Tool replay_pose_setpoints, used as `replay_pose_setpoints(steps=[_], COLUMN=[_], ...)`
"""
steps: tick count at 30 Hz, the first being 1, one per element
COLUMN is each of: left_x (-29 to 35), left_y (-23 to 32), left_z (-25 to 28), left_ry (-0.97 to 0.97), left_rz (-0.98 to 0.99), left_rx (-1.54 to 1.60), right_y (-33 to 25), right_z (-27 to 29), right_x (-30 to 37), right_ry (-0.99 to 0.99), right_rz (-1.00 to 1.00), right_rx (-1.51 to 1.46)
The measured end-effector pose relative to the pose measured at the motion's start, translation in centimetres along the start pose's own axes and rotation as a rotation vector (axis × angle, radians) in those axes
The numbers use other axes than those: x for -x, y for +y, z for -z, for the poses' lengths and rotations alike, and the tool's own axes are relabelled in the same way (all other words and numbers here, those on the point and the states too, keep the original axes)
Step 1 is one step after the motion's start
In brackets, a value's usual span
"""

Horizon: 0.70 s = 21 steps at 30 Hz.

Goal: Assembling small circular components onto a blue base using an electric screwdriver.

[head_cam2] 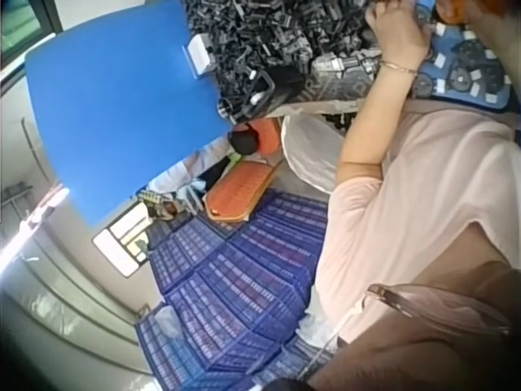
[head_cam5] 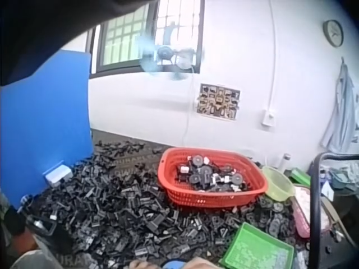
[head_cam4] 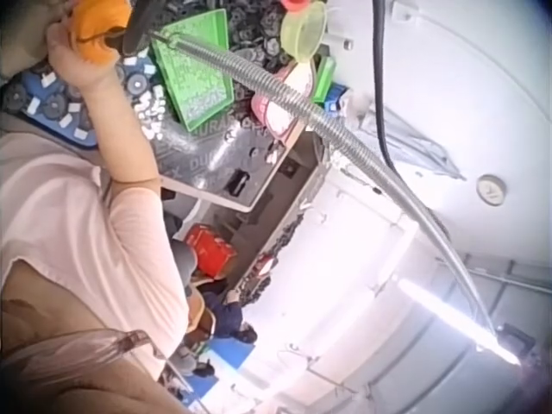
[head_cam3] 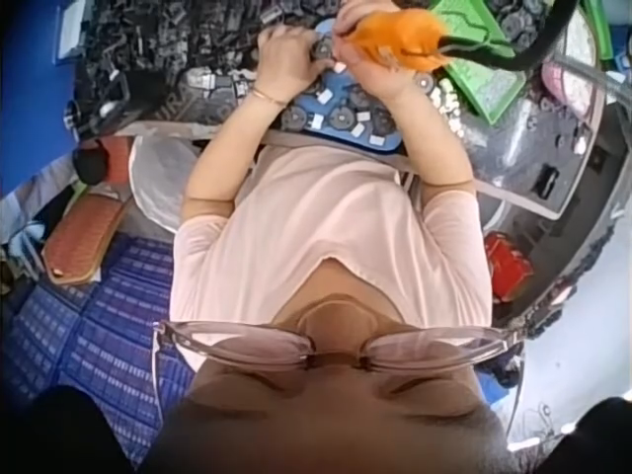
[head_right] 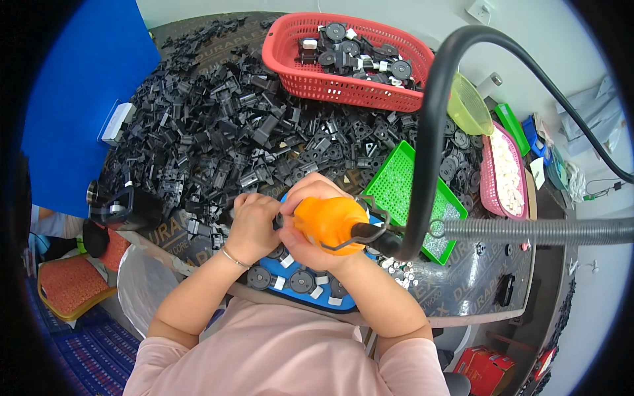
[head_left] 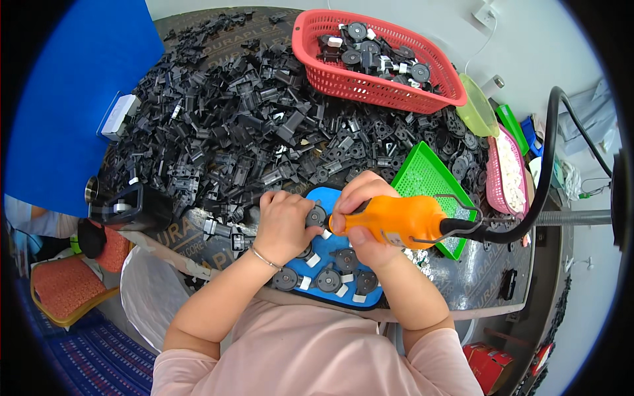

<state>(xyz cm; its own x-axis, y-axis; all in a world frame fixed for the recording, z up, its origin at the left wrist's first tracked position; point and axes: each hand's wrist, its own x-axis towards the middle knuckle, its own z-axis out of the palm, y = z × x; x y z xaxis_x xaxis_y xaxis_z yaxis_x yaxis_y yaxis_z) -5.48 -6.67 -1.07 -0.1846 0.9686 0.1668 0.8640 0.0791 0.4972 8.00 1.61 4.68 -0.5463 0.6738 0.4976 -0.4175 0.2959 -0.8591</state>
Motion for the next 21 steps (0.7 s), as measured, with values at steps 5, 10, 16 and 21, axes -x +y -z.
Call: replay_pose_setpoints(steps=[5,10,16,21], left_x=[-0.1,0.0,-0.2,-0.6], left_y=[0.0,-0.1,-0.1,-0.1], left_z=[0.2,0.0,-0.2,0.2], left_ry=[-0.018,0.003,-0.036,-0.066], left_rz=[-0.017,-0.035,-0.026,-0.028], left_rx=[-0.008,0.007,0.012,0.065], right_y=[0.6,1.2,0.9,-2.1], right_z=[0.8,0.7,1.1,4.0], right_x=[-0.1,-0.3,-0.7,-0.7], right_ry=[-0.161,-0.218,-0.277,-0.148], right_rz=[0.072,0.103,0.093,0.167], right_rx=[0.048,0.018,0.018,-0.147])
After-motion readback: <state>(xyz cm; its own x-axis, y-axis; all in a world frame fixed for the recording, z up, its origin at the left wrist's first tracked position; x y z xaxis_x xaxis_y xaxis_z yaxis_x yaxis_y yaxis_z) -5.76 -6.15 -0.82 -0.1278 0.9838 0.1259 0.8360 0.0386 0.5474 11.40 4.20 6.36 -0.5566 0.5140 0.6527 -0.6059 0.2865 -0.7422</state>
